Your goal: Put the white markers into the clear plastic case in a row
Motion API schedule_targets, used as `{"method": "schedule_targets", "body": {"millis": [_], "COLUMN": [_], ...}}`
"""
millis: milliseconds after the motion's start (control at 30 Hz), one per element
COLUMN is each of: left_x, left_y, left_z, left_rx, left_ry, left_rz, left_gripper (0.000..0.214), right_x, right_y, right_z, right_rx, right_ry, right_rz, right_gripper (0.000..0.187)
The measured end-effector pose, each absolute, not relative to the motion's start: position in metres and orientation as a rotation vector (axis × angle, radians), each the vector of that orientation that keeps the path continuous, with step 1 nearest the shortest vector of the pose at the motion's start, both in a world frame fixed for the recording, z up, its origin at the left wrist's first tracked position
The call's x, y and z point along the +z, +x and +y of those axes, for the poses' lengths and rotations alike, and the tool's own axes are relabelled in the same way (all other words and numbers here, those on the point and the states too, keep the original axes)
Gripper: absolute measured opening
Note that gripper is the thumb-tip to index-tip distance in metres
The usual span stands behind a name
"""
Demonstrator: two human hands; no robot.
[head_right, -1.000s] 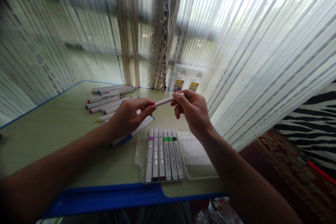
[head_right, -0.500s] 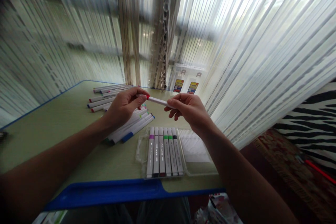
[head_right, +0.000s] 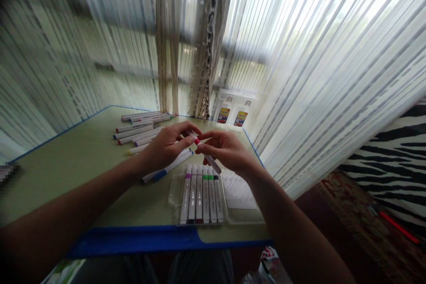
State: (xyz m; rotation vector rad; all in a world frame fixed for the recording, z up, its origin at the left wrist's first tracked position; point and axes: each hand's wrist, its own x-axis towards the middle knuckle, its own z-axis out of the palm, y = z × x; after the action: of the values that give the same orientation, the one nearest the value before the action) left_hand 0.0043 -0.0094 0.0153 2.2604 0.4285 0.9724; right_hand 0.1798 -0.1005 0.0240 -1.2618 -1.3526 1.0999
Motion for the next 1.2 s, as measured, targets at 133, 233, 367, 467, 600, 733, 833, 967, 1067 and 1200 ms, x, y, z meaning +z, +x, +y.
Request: {"method": "schedule_targets", "body": {"millis": [133,233,367,467,600,733,833,967,1067,1200], "left_x": [0.019,0.023,0.033,0.044,0.061,0.069,0.061,0.040,0.026,0.013], "left_y": [0.008,0.010,0.022,0.043,0.076,0.093,0.085,0.056,0.033,0.014], "left_z": [-0.007,-0.006,-0.009,-0.012,-0.017,-0.033,-0.051,-0.074,-0.084,-0.095], "left_rx": [0.988,1.049,1.179,1.306,1.491,1.443,1.271,1.000,0.814,0.682], "left_ry": [2.329,2.354,2.279,2.158,1.878,1.797,2.097,2.546,2.741,2.905], "left_rz": [0.496,0.591,0.707,0.702,0.680,0.573,0.366,0.084,0.032,-0.044], "left_gripper": [0.029,0.031,0.026,0.021,0.020,0.020,0.015,0.013,0.017,0.022], "right_x": [0.022,0.025,0.034,0.039,0.043,0.038,0.028,0.015,0.008,0.000], "right_y": [0.177,0.177,0.180,0.184,0.193,0.209,0.223,0.234,0.236,0.232], "right_z": [-0.101,-0.103,-0.104,-0.104,-0.105,-0.114,-0.130,-0.150,-0.157,-0.159], "right_rx": [1.087,1.032,0.993,0.985,0.969,0.918,0.953,1.045,1.063,1.115], "right_ry": [-1.192,-1.178,-1.185,-1.199,-1.221,-1.280,-1.301,-1.296,-1.337,-1.362], "right_rz": [-1.355,-1.320,-1.242,-1.195,-1.176,-1.179,-1.190,-1.198,-1.162,-1.148], "right_gripper": [0.052,0.061,0.063,0.058,0.049,0.042,0.050,0.055,0.054,0.051]}}
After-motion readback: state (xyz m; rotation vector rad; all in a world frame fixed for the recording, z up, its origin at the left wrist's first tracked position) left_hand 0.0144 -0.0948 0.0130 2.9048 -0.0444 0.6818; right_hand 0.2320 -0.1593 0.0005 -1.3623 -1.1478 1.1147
